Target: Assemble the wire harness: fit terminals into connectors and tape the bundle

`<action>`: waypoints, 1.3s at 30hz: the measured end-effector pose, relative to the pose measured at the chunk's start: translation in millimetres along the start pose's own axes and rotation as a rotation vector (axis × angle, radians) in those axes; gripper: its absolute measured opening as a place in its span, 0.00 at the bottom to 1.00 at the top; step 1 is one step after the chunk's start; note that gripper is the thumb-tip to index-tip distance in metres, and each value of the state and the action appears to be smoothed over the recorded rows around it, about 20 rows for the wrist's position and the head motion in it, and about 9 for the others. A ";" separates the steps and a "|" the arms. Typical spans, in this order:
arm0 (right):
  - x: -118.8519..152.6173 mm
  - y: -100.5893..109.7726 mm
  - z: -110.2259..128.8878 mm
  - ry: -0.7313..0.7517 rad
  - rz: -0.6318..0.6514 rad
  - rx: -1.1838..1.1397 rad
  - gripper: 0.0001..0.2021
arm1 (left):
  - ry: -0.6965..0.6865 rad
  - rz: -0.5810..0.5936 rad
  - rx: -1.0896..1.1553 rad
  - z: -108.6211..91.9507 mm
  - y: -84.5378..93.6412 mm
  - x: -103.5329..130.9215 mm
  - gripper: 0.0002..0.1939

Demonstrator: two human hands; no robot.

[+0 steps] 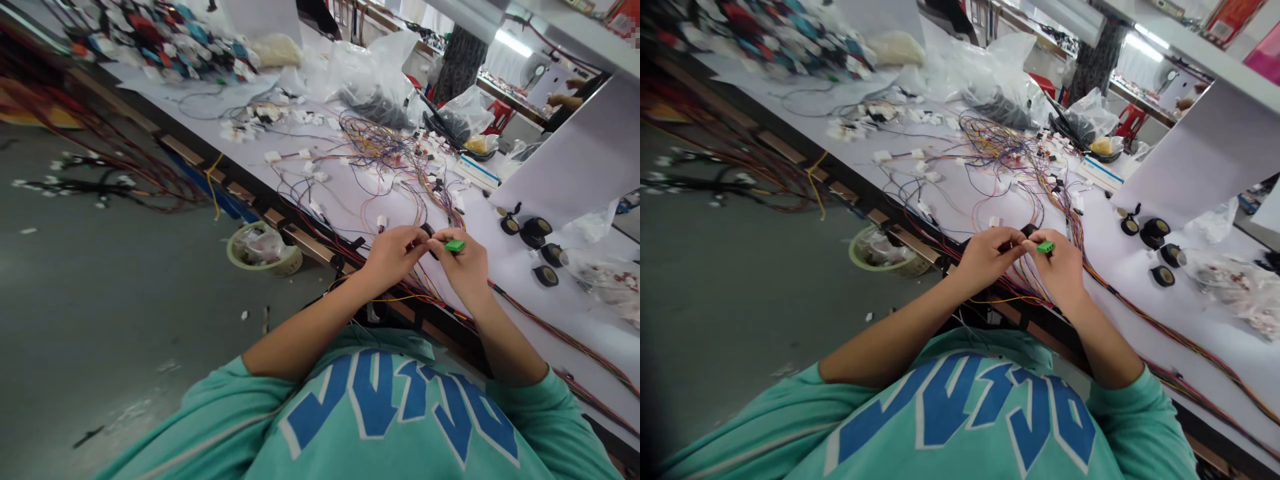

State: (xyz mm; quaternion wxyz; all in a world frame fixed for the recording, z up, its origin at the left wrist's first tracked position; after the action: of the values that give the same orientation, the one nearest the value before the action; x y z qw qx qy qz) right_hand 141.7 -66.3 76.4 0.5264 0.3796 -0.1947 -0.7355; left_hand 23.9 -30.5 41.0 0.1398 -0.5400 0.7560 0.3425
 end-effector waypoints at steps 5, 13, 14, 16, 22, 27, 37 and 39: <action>-6.5 -1.9 -3.3 0.012 -0.036 0.100 0.06 | 0.136 -0.189 0.169 4.5 2.0 6.2 0.03; -4.1 -9.1 9.1 0.145 0.033 -0.043 0.08 | 0.435 0.064 1.080 12.9 8.3 -4.1 0.23; -3.8 -10.0 8.9 0.103 0.048 -0.072 0.09 | 0.444 0.064 1.098 14.6 9.9 -4.4 0.22; -3.2 -11.4 6.8 0.008 0.072 -0.126 0.11 | 0.462 0.035 1.098 18.2 10.3 -3.5 0.21; -6.8 -19.9 -14.2 -0.264 0.136 -0.347 0.15 | 0.414 -0.057 1.007 20.6 3.0 3.5 0.22; -19.2 -18.8 -33.0 -0.378 0.111 -0.470 0.16 | 0.124 0.030 0.685 10.8 20.1 6.8 0.30; -12.5 -14.7 -14.1 -0.283 0.128 -0.456 0.17 | 0.127 -0.131 0.205 17.8 17.1 1.3 0.12; -12.3 -21.2 -16.9 -0.309 0.124 -0.561 0.18 | 0.104 -0.124 0.160 14.5 14.4 1.2 0.08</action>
State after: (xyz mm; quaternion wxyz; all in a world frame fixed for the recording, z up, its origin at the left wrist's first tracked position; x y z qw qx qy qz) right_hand 143.2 -45.2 55.5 0.6186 0.0910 -0.0850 -0.7758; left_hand 8.0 -19.0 35.0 0.1638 -0.5900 0.7523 0.2433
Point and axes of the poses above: each hand's wrist, its own x-axis away from the middle knuckle, its own y-axis out of the back of the hand, z = x × y, the point moved 4 cm from there along -x, towards the middle knuckle, and after that the axes turned 13 degrees about -y, right-handed, at the moved point
